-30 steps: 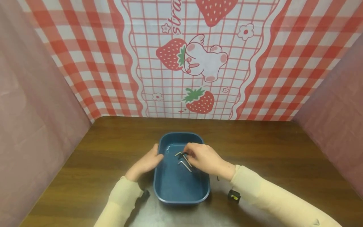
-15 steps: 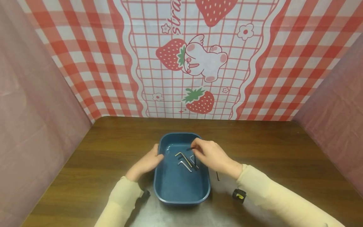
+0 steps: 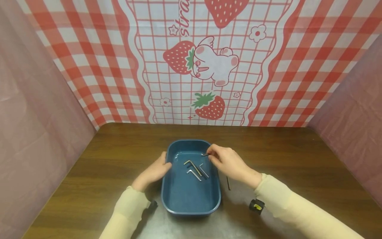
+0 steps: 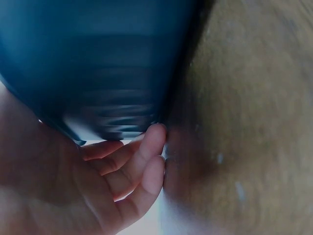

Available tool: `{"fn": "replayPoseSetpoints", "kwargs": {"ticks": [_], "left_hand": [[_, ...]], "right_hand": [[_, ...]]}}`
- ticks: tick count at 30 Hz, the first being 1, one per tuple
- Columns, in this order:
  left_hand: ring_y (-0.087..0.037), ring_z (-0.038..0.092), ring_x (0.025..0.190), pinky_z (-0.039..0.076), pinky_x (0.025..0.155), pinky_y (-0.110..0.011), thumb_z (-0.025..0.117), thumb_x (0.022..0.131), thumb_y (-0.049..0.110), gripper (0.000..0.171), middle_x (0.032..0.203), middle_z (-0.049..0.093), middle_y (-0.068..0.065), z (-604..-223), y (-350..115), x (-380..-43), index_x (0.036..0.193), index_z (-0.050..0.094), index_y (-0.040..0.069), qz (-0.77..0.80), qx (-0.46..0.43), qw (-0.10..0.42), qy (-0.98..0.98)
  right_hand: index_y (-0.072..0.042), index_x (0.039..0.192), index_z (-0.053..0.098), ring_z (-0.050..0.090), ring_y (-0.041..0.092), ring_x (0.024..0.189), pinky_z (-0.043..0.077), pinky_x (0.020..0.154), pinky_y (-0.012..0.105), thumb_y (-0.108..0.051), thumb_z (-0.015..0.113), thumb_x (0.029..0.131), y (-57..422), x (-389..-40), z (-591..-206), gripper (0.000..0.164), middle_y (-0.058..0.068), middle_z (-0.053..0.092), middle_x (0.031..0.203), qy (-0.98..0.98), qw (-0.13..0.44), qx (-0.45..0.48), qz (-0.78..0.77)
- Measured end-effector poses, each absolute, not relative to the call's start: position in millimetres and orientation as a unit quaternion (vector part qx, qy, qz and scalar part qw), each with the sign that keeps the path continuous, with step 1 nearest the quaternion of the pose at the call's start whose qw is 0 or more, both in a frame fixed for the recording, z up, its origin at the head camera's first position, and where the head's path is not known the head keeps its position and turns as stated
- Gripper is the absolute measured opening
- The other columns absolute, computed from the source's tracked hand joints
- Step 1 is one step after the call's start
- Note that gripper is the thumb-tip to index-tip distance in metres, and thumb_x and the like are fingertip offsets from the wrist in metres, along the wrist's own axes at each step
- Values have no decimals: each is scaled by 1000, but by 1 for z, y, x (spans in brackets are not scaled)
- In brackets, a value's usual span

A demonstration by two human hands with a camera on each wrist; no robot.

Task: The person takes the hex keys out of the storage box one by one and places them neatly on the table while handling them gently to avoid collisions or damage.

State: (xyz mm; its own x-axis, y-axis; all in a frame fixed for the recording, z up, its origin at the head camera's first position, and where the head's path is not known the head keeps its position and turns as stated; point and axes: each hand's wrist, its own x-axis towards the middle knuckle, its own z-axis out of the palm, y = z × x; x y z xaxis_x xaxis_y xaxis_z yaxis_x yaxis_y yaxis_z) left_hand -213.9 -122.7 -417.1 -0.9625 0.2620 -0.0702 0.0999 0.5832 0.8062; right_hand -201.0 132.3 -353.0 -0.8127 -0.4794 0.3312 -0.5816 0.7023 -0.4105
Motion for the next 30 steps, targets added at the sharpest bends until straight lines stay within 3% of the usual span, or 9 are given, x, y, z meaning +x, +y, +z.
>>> {"fn": "replayPoseSetpoints", "kwargs": {"ticks": [7,17,24,30], "left_hand": [[-25,42,99,36,86,-43,40,82,13,41,111,42,-17,-419,-123,-213,118,31,-4,450,105,92,882],[-25,42,101,35,87,-43,40,82,13,41,113,41,-18,-419,-122,-213,118,30,-4,452,103,97,881],[-26,41,102,34,87,-45,40,83,11,41,114,41,-18,-412,-122,-211,119,30,-4,459,104,101,877],[-26,41,103,34,88,-45,40,82,12,43,117,39,-18,-417,-123,-214,120,29,-4,460,104,99,876]], "right_hand": [[-13,89,56,46,3,54,39,48,17,-14,58,78,139,-201,-356,11,-9,54,69,-918,101,275,268],[-11,89,55,46,4,56,40,51,20,-15,57,79,150,-205,-355,10,-8,53,68,-914,128,260,284],[-8,92,53,54,9,57,43,51,22,-13,53,82,160,-209,-359,11,-1,56,68,-904,86,237,346],[-7,92,53,52,7,57,43,51,22,-12,51,83,166,-210,-361,10,-2,55,66,-909,85,217,345]]}}
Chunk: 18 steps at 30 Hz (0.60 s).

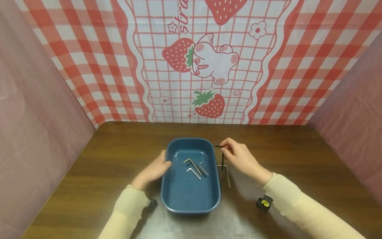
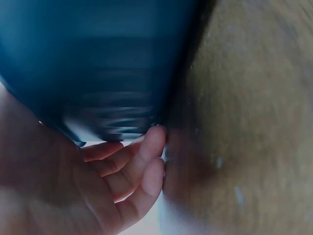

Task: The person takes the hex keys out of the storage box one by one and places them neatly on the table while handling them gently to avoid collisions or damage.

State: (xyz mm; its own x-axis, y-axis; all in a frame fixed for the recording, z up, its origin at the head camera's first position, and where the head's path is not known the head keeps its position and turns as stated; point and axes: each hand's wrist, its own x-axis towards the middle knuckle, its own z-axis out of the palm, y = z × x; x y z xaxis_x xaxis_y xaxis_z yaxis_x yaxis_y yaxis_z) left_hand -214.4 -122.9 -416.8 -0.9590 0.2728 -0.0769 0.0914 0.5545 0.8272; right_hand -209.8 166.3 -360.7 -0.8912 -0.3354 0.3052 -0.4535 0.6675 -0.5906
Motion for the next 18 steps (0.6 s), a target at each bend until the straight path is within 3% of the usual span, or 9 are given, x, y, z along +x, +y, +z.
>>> {"fn": "replayPoseSetpoints", "kwargs": {"ticks": [11,18], "left_hand": [[-26,41,103,34,88,-43,40,82,12,42,116,40,-19,-416,-123,-213,120,29,-5,454,103,91,880],[-26,41,103,34,88,-43,40,82,12,42,116,40,-19,-417,-122,-214,119,30,-4,454,102,91,881]], "right_hand": [[-10,87,54,44,6,51,37,49,22,-11,53,80,180,-210,-373,7,-8,48,59,-928,114,204,292],[-8,86,55,48,6,56,40,51,22,-9,54,79,187,-209,-381,7,-5,53,64,-934,101,187,289]]}}
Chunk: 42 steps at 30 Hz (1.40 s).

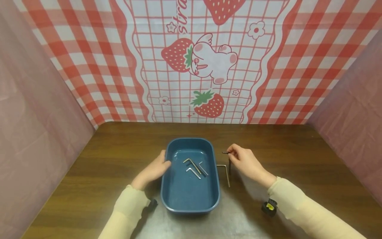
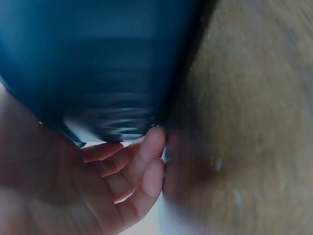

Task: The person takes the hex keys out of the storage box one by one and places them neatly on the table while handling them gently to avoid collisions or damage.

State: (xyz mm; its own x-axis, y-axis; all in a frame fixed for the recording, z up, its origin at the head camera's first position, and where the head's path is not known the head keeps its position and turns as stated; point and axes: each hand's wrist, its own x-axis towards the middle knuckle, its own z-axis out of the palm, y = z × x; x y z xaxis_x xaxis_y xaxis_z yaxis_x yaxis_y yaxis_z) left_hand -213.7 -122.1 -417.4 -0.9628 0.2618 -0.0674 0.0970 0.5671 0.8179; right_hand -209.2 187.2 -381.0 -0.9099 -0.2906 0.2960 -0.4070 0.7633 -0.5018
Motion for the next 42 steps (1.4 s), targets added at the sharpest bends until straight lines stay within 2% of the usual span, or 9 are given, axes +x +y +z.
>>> {"fn": "replayPoseSetpoints", "kwargs": {"ticks": [5,13,21,28,34,42], "left_hand": [[-26,40,105,33,89,-42,40,82,12,43,118,40,-19,-419,-122,-215,120,29,-5,448,104,88,884],[-26,40,105,33,89,-43,40,82,12,43,118,40,-19,-417,-123,-214,120,29,-5,450,101,89,883],[-26,41,103,34,88,-43,40,82,11,43,116,40,-19,-416,-123,-214,120,29,-5,455,102,89,880],[-26,41,104,34,88,-44,40,82,11,43,117,39,-20,-419,-124,-216,121,28,-5,454,100,94,880],[-26,41,104,34,88,-43,40,82,11,43,117,40,-19,-420,-123,-216,121,29,-4,453,103,92,881],[-26,41,104,34,88,-43,40,82,11,42,116,40,-19,-419,-123,-214,120,29,-5,451,107,86,882]], "right_hand": [[-7,85,57,50,6,60,41,54,23,-7,54,78,191,-210,-385,8,-3,56,69,-936,109,184,280],[-7,85,57,47,4,50,40,47,21,-6,55,77,195,-210,-389,8,-4,55,65,-936,91,183,287],[-6,87,57,48,2,47,41,48,20,-4,53,76,199,-209,-398,12,1,58,66,-940,75,175,285],[-5,86,57,46,1,45,39,48,21,-4,54,75,199,-208,-406,12,-4,55,64,-944,68,180,269],[-7,84,58,45,0,45,39,50,22,-5,55,74,200,-208,-412,10,-6,51,62,-949,78,177,248],[-5,79,58,45,4,50,38,52,24,-4,56,71,202,-206,-417,9,-2,50,66,-954,95,174,224]]}}
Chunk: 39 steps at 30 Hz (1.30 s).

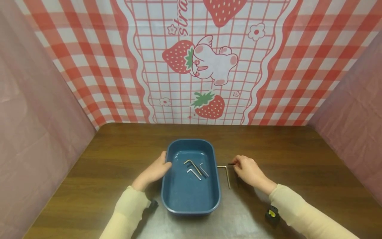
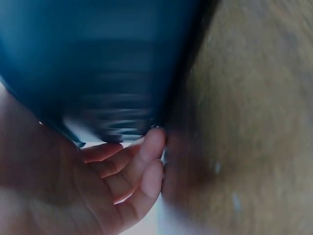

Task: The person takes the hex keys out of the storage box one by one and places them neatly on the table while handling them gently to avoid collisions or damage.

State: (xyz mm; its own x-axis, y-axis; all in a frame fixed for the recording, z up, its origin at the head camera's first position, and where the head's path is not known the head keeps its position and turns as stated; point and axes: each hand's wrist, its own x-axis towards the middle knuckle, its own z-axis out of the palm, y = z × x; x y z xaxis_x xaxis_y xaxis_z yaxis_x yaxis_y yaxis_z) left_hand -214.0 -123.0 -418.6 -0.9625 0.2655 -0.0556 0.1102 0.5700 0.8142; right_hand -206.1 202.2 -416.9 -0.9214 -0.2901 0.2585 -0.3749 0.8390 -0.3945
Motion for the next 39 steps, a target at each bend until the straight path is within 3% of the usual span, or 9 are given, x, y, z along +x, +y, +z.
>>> {"fn": "replayPoseSetpoints", "kwargs": {"ticks": [5,20,30,39], "left_hand": [[-26,41,104,34,88,-43,40,83,12,43,116,40,-20,-420,-123,-214,120,29,-5,451,106,89,882],[-26,41,104,34,88,-43,39,83,12,43,118,39,-20,-420,-123,-213,121,28,-5,450,107,89,882],[-25,39,107,32,90,-42,40,83,12,43,118,39,-19,-419,-122,-213,120,28,-4,456,102,88,880],[-26,39,109,31,91,-43,39,84,13,44,121,38,-19,-419,-123,-214,122,27,-3,448,102,89,884]], "right_hand": [[-8,75,58,44,10,56,37,51,26,-6,57,69,202,-206,-420,6,-3,49,64,-961,96,159,204],[-8,76,59,44,11,55,37,49,28,-9,56,69,201,-207,-424,8,-4,49,61,-968,73,127,202],[-10,70,55,44,13,52,37,47,31,-12,57,66,200,-209,-425,5,-4,46,57,-974,89,107,180],[-11,71,55,49,19,60,40,50,38,-13,59,66,196,-206,-422,7,1,49,66,-978,87,99,160]]}}
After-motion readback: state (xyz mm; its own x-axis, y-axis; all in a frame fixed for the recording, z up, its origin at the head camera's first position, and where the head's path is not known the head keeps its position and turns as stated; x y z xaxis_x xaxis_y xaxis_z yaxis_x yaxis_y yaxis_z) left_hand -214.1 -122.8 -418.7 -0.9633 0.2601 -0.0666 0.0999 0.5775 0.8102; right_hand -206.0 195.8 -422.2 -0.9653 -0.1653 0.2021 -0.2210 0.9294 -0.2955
